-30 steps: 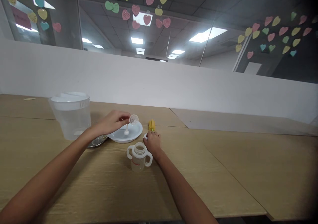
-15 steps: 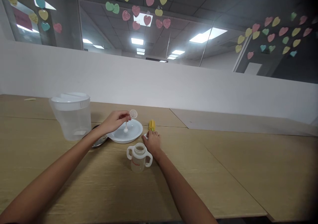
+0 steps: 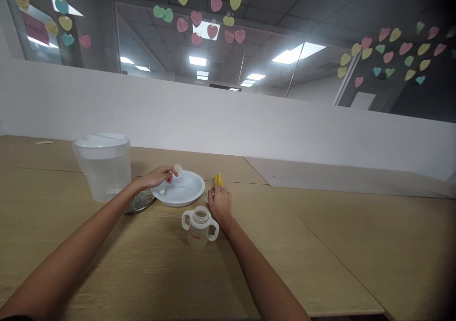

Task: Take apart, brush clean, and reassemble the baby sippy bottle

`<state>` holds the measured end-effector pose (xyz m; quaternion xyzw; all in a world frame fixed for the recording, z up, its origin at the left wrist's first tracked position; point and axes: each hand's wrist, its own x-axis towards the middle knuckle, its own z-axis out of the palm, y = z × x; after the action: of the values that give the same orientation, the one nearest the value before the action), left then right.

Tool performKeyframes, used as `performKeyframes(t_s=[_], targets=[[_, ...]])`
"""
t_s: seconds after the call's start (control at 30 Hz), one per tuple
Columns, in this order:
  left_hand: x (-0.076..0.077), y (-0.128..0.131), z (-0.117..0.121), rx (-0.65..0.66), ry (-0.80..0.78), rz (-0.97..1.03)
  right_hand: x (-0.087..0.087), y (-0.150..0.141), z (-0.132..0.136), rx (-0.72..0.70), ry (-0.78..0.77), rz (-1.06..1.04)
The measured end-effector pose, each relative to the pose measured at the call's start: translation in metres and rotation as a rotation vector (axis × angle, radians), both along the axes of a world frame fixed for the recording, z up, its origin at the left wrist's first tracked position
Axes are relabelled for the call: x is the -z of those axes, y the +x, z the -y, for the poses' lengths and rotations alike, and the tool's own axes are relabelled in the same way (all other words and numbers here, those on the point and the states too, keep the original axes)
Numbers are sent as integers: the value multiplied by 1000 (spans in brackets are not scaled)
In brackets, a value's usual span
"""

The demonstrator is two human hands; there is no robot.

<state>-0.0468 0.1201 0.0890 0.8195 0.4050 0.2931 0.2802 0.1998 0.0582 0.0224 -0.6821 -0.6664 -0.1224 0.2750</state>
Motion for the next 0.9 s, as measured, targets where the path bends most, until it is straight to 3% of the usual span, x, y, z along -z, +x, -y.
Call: performKeyframes(t_s=[0.2,0.53,0.9], targets=[[7,-4,-7,39,-86,-66,-1,-1,2,-15,8,1],[25,10,-10,44,-145,-6,3,-1,-1,-6,27,11],[7,21,7,-14,116,0,2,1,-3,-65,97,-71]])
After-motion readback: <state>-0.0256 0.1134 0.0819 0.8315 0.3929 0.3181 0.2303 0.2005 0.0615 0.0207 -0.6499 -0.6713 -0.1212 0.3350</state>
